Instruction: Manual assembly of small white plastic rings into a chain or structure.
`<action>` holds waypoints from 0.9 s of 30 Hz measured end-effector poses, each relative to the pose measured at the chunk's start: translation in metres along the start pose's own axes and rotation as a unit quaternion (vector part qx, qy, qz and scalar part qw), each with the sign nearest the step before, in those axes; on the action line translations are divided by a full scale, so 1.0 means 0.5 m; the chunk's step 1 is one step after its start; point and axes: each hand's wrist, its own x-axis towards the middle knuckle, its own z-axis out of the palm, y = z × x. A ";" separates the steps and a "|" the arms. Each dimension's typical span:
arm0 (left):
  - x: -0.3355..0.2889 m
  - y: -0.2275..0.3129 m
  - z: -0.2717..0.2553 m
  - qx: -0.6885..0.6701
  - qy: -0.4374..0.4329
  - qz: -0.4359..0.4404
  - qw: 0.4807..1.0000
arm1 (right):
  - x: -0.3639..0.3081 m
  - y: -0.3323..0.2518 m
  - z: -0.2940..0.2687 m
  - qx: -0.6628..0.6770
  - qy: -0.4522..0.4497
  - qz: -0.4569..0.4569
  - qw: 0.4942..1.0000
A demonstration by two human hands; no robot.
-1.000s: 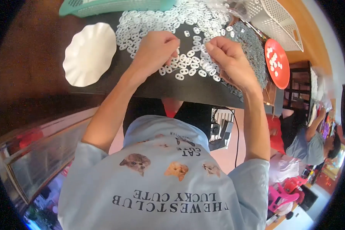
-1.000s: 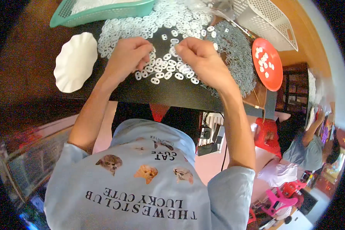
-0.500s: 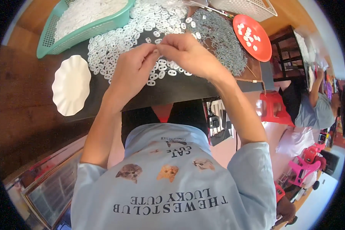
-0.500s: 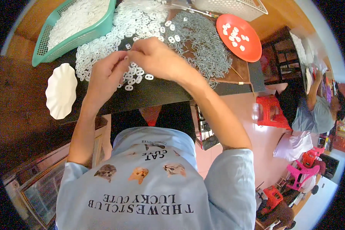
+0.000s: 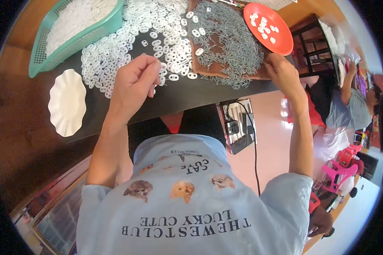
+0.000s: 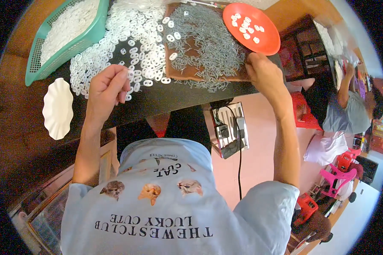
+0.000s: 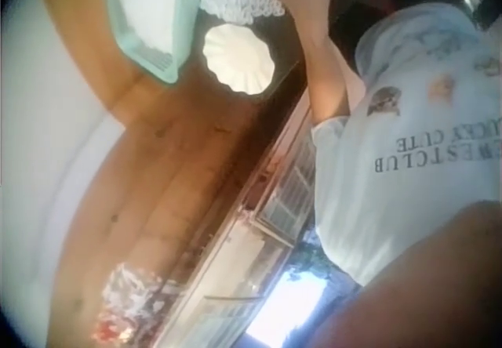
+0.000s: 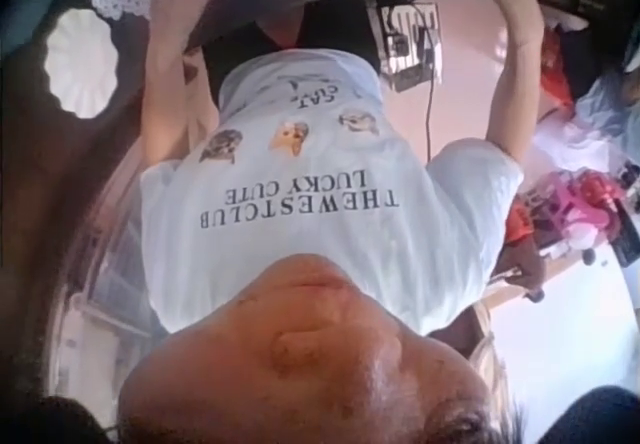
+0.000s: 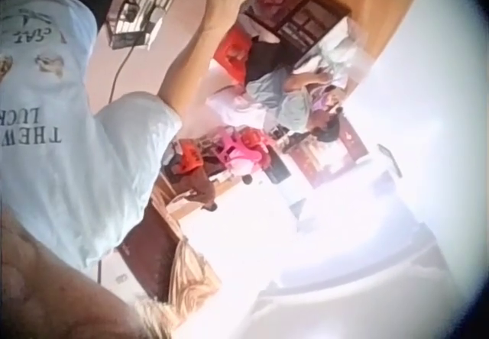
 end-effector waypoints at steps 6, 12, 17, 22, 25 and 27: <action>0.000 0.009 0.001 0.005 0.017 -0.009 1.000 | -0.014 0.014 0.016 0.001 -0.010 0.016 1.000; 0.006 -0.008 -0.006 -0.059 0.042 -0.007 0.997 | -0.022 0.007 0.008 0.036 0.085 0.003 0.996; 0.018 0.001 0.006 -0.153 0.057 -0.050 0.985 | -0.006 -0.057 -0.020 0.146 0.087 0.014 0.985; 0.035 0.012 0.033 -0.225 0.035 -0.066 0.972 | 0.049 -0.212 -0.050 0.300 0.084 -0.047 0.949; 0.046 0.000 0.045 -0.276 0.006 -0.064 0.959 | 0.079 -0.283 -0.055 0.341 0.048 -0.132 0.930; 0.052 -0.006 0.051 -0.329 -0.002 -0.054 0.943 | 0.095 -0.311 -0.051 0.343 0.048 -0.171 0.922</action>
